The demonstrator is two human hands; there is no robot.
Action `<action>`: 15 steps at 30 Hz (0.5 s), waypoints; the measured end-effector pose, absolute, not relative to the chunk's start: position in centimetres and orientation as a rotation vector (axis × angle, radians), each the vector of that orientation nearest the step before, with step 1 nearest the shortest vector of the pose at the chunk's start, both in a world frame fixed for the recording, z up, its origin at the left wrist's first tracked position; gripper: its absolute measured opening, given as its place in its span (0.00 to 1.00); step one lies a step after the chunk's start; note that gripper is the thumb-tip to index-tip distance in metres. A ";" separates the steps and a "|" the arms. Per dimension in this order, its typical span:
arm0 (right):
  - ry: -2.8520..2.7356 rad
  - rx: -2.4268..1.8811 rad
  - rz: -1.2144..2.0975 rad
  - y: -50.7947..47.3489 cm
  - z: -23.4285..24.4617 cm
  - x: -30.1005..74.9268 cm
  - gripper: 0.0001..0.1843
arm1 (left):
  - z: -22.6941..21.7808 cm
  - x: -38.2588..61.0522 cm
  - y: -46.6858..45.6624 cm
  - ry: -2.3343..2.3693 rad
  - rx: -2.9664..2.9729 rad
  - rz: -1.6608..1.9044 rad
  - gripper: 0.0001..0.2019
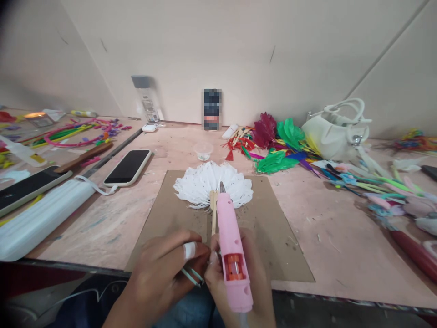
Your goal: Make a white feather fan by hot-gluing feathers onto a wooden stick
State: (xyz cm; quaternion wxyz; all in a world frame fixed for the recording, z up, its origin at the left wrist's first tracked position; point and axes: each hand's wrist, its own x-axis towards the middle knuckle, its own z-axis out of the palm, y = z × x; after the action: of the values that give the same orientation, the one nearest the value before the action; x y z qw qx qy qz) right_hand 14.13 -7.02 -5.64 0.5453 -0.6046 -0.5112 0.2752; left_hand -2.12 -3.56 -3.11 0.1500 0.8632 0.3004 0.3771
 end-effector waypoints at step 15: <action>-1.150 -1.241 0.867 -7.5 -3.8 14.3 0.08 | -1.3 -2.5 -3.2 0.752 2.104 1.065 0.05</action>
State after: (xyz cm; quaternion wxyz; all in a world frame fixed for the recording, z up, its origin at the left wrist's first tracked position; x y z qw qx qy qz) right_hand 14.28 -7.50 -3.78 0.5814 -0.5313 -0.4921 0.3710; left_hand -2.45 -3.24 -1.29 0.3269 0.8033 0.2872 0.4066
